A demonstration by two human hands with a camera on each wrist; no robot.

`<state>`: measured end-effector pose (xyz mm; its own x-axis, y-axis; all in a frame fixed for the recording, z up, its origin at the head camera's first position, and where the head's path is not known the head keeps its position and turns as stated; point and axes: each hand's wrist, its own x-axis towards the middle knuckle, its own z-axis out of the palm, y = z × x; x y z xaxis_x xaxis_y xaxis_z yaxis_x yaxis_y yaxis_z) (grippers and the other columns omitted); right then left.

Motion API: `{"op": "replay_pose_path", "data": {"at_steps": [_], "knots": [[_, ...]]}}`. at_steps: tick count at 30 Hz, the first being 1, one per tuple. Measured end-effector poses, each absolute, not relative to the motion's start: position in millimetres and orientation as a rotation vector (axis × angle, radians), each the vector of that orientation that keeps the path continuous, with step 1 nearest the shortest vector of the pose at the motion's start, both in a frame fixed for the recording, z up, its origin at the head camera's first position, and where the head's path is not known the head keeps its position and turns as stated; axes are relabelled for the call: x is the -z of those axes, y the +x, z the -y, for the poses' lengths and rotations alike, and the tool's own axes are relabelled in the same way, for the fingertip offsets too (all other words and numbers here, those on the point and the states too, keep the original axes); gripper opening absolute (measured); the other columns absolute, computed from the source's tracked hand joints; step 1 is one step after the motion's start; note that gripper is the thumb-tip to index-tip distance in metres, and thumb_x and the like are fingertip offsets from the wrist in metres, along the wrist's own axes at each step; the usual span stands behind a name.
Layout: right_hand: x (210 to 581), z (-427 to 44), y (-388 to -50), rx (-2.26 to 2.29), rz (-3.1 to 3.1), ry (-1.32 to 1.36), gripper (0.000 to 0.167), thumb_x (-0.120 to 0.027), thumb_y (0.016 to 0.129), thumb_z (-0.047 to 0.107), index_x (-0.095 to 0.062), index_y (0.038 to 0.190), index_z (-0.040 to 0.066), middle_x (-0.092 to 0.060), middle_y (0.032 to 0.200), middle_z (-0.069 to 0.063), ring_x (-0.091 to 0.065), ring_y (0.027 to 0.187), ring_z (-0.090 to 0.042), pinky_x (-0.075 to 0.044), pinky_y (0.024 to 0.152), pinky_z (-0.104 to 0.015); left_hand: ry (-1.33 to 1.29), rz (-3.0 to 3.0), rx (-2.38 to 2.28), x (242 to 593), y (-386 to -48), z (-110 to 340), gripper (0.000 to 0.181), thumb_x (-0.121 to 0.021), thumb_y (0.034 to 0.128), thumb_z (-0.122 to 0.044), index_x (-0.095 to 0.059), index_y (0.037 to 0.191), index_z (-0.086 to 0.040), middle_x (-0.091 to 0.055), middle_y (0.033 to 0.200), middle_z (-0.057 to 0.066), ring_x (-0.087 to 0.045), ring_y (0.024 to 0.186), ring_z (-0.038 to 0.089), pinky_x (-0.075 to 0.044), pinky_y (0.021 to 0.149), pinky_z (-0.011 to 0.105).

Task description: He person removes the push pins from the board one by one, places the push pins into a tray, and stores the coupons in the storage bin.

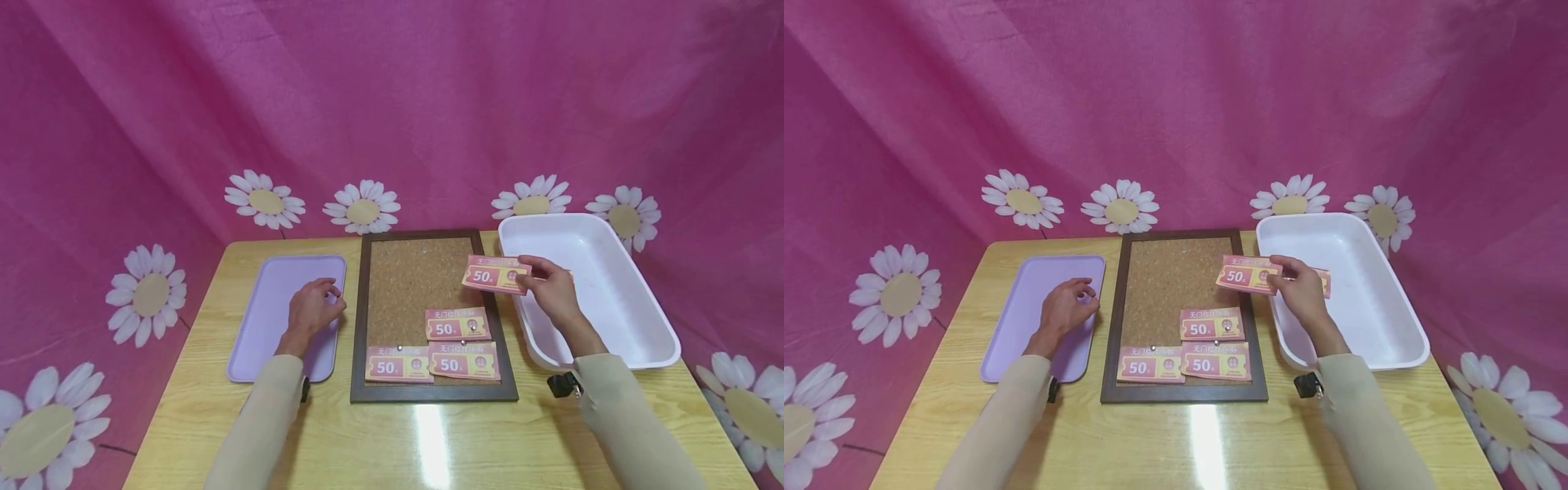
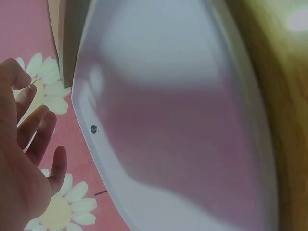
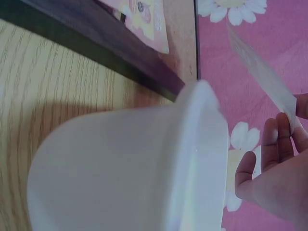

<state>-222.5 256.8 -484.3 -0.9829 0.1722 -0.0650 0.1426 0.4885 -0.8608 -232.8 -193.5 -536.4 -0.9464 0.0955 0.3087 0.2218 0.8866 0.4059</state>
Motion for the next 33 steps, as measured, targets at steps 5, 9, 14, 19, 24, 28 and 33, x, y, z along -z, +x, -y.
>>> {"op": "replay_pose_path", "data": {"at_steps": [5, 9, 14, 19, 24, 28, 33], "knots": [[484, -264, -221, -1.610, 2.676, -0.320, 0.048, -0.060, 0.093, 0.026, -0.052, 0.138, 0.009, -0.056, 0.129, -0.015, -0.050, 0.102, -0.016, -0.044, 0.072, -0.014, -0.230, 2.787, 0.619, 538, -232, 197, 0.015, -0.066, 0.0754, -0.023, -0.074, 0.081, -0.012, -0.072, 0.116, 0.004, -0.066, 0.108, 0.027, -0.053, 0.083, 0.044], [484, -268, -220, -1.611, 2.679, -0.342, 0.049, -0.059, 0.094, 0.028, -0.051, 0.139, 0.009, -0.055, 0.132, -0.015, -0.049, 0.103, -0.016, -0.044, 0.073, -0.012, -0.216, 2.802, 0.608, 541, -232, 199, 0.016, -0.066, 0.0762, -0.024, -0.074, 0.081, -0.012, -0.071, 0.116, 0.004, -0.066, 0.108, 0.028, -0.053, 0.082, 0.045], [485, -272, -220, -1.628, 2.669, -0.367, 0.049, -0.058, 0.095, 0.027, -0.051, 0.139, 0.009, -0.054, 0.134, -0.014, -0.049, 0.105, -0.015, -0.047, 0.077, -0.015, -0.206, 2.809, 0.601, 542, -231, 200, 0.016, -0.065, 0.0763, -0.024, -0.075, 0.082, -0.012, -0.071, 0.116, 0.003, -0.066, 0.108, 0.028, -0.052, 0.080, 0.046], [484, -277, -220, -1.631, 2.662, -0.386, 0.049, -0.058, 0.095, 0.028, -0.050, 0.140, 0.009, -0.053, 0.132, -0.013, -0.049, 0.102, -0.012, -0.047, 0.076, -0.015, -0.203, 2.810, 0.591, 543, -232, 202, 0.017, -0.064, 0.0755, -0.023, -0.075, 0.082, -0.013, -0.071, 0.116, 0.004, -0.066, 0.107, 0.029, -0.053, 0.079, 0.046], [484, -283, -221, -1.626, 2.644, -0.396, 0.049, -0.059, 0.094, 0.026, -0.051, 0.139, 0.008, -0.053, 0.128, -0.011, -0.048, 0.098, -0.008, -0.046, 0.071, -0.010, -0.186, 2.838, 0.594, 543, -232, 205, 0.017, -0.065, 0.0763, -0.025, -0.075, 0.083, -0.013, -0.071, 0.117, 0.005, -0.066, 0.109, 0.029, -0.052, 0.082, 0.046], [484, -290, -222, -1.637, 2.617, -0.425, 0.048, -0.059, 0.094, 0.024, -0.051, 0.139, 0.008, -0.053, 0.123, -0.005, -0.048, 0.096, -0.005, -0.046, 0.070, -0.009, -0.161, 2.857, 0.606, 544, -230, 207, 0.017, -0.066, 0.0760, -0.025, -0.075, 0.084, -0.013, -0.071, 0.117, 0.005, -0.065, 0.108, 0.029, -0.052, 0.083, 0.047], [485, -301, -224, -1.666, 2.561, -0.476, 0.047, -0.059, 0.094, 0.021, -0.052, 0.138, 0.007, -0.052, 0.107, 0.010, -0.048, 0.092, -0.003, -0.047, 0.068, -0.009, -0.141, 2.867, 0.611, 545, -229, 210, 0.018, -0.065, 0.0755, -0.025, -0.075, 0.084, -0.013, -0.071, 0.117, 0.004, -0.065, 0.108, 0.030, -0.051, 0.084, 0.048]]}}
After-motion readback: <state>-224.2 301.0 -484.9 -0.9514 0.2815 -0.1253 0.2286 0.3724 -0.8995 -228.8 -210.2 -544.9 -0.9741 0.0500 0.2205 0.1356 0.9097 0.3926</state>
